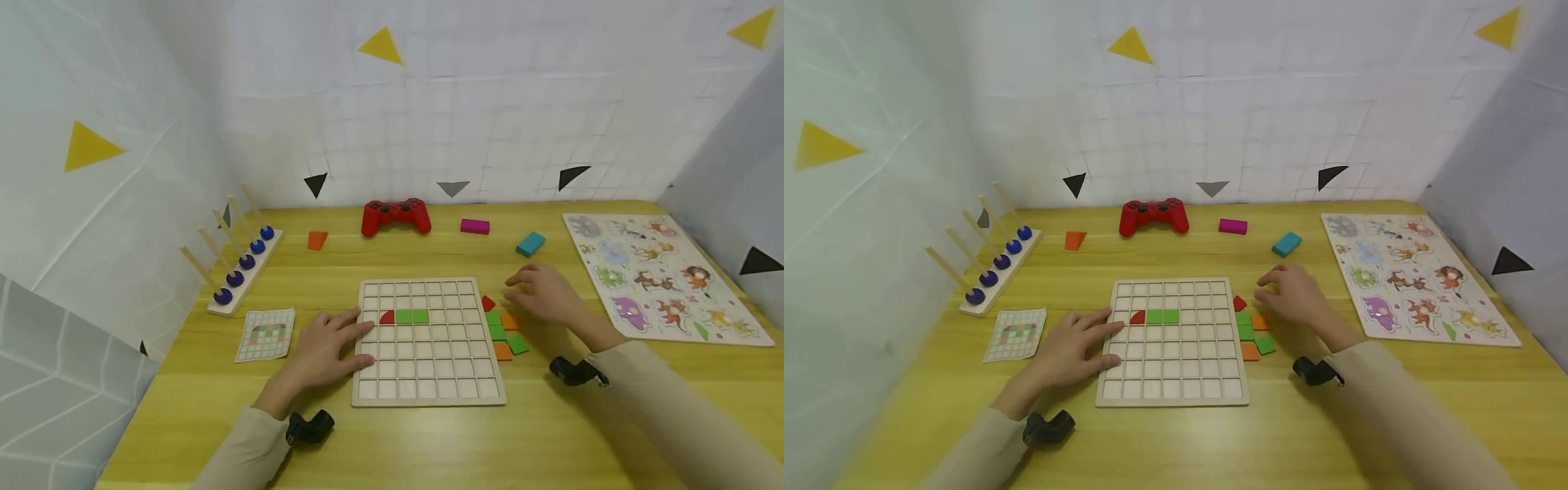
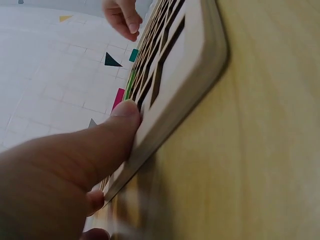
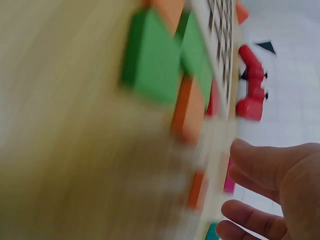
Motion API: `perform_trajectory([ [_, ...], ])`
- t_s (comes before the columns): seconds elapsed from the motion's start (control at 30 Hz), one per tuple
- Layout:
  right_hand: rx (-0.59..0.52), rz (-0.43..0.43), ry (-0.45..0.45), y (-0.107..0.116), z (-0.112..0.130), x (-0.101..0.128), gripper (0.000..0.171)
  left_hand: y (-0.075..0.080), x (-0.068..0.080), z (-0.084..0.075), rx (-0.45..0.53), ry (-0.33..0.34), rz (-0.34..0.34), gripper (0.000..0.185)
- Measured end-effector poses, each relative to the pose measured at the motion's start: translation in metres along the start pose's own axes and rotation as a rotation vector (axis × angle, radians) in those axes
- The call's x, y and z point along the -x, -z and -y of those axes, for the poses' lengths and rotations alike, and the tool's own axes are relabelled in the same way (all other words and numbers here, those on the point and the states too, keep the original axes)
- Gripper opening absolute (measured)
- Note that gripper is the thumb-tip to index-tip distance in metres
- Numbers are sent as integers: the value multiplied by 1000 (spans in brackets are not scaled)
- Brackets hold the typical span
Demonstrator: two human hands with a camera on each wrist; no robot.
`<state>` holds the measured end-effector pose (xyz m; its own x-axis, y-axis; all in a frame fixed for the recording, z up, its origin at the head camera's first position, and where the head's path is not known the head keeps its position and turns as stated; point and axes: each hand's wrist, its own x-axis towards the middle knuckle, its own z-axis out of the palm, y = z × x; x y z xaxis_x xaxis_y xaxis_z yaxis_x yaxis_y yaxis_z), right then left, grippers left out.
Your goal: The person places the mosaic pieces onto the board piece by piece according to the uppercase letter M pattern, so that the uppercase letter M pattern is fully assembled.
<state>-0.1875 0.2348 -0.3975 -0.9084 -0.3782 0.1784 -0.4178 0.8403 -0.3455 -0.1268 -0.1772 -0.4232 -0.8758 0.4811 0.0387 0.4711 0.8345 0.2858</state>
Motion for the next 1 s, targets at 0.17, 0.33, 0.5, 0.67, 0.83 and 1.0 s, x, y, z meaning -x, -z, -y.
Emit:
perform_trajectory([
  [0.17, 57, 13, 20, 4, -8, 4, 17, 1, 3, 3, -2, 9, -8, 61],
  [0.33, 42, 8, 117, -13, 28, -6, 21, 1, 3, 3, 13, -3, -33, 60],
  [0.5, 49, 69, 238, -33, 82, -24, 28, -1, 0, 1, 13, -19, -18, 60],
  [0.67, 89, 109, 198, -39, 103, -32, 27, 2, -5, -4, 11, -31, -10, 59],
  [0.83, 32, 67, 202, -39, 103, -30, 22, 3, -9, -5, -2, -46, -9, 60],
  [1.0, -45, 43, 183, -43, 102, -30, 20, 1, -9, -6, 5, -51, -5, 60],
])
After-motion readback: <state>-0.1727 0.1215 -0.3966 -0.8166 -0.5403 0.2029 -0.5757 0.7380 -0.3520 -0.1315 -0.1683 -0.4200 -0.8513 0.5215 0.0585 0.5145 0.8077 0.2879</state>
